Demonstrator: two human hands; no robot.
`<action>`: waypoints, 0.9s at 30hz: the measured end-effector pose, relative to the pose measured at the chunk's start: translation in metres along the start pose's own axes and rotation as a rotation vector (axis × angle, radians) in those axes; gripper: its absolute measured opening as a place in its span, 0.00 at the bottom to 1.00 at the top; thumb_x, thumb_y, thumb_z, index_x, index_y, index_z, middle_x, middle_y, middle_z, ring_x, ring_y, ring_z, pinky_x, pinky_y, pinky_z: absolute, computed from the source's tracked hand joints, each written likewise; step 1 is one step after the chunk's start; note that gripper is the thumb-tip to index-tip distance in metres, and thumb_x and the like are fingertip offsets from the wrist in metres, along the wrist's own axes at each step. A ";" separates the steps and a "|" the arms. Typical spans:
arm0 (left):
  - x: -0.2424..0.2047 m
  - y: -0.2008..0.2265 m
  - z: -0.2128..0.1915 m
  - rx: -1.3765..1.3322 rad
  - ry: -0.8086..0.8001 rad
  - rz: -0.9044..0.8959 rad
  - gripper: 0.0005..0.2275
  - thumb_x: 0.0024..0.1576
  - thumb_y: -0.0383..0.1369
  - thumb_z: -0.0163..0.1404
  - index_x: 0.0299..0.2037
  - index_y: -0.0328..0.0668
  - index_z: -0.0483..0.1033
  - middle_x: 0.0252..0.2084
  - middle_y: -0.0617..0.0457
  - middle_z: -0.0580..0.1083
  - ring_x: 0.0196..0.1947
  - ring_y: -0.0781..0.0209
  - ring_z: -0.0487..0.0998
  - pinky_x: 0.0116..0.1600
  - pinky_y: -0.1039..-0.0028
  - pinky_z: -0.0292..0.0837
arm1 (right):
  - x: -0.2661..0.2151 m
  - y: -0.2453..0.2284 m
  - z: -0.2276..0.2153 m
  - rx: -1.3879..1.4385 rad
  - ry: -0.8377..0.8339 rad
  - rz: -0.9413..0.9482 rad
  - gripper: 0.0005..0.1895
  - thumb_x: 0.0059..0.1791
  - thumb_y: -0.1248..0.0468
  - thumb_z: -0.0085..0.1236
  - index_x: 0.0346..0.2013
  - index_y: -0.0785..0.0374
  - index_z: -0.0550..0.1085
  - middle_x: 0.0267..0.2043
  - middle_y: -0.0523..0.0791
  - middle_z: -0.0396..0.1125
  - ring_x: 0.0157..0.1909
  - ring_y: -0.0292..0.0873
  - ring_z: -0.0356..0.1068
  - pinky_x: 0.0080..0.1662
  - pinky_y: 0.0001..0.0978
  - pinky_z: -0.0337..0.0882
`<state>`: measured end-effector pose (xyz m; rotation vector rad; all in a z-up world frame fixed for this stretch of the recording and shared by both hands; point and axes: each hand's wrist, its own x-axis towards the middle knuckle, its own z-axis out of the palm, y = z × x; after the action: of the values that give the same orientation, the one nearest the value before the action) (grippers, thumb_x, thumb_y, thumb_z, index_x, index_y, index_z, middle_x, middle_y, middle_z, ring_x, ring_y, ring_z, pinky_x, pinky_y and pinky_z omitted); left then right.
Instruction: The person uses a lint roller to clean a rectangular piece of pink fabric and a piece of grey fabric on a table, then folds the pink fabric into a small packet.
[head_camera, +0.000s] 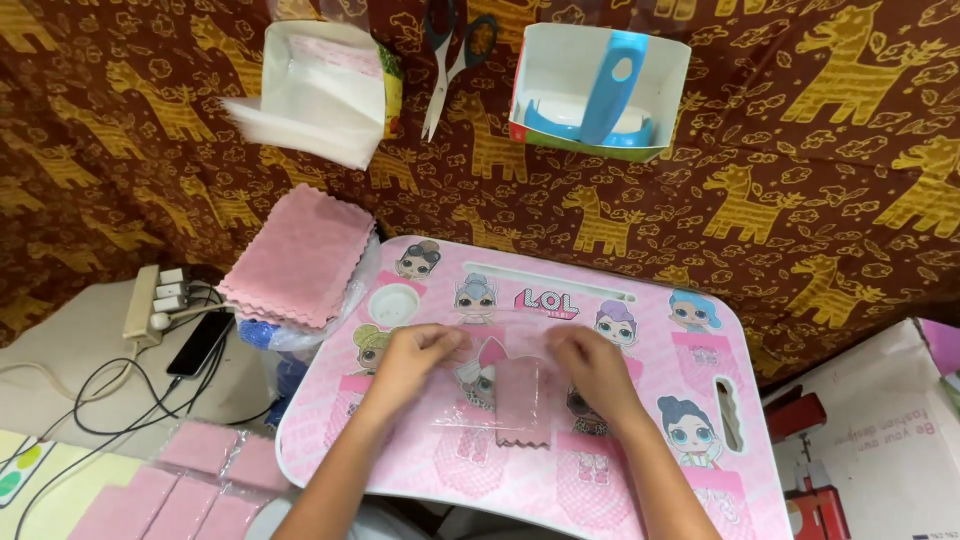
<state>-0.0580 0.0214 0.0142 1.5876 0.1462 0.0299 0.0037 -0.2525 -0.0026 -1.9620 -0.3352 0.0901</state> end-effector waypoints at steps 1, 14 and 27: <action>-0.004 0.008 -0.003 -0.011 -0.004 -0.030 0.11 0.59 0.32 0.55 0.45 0.32 0.85 0.39 0.41 0.84 0.37 0.57 0.86 0.42 0.71 0.81 | -0.003 -0.007 0.000 -0.325 -0.050 0.001 0.14 0.51 0.55 0.58 0.49 0.48 0.82 0.43 0.39 0.77 0.47 0.42 0.76 0.49 0.33 0.76; 0.004 0.003 -0.013 -0.095 -0.079 -0.082 0.12 0.60 0.32 0.54 0.47 0.29 0.83 0.42 0.43 0.83 0.37 0.60 0.85 0.42 0.76 0.81 | -0.006 -0.018 0.002 -0.627 -0.292 0.013 0.15 0.50 0.49 0.60 0.49 0.47 0.79 0.55 0.35 0.72 0.60 0.41 0.66 0.58 0.37 0.62; 0.027 -0.015 0.017 -0.070 -0.173 -0.115 0.13 0.59 0.35 0.58 0.46 0.32 0.82 0.40 0.41 0.83 0.37 0.54 0.86 0.40 0.75 0.80 | 0.003 0.009 -0.024 0.374 0.510 0.006 0.14 0.57 0.64 0.51 0.57 0.62 0.67 0.50 0.53 0.71 0.51 0.48 0.71 0.54 0.42 0.71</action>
<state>-0.0305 0.0080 -0.0028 1.5025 0.0995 -0.1898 0.0131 -0.2765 -0.0004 -1.5475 0.0251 -0.3198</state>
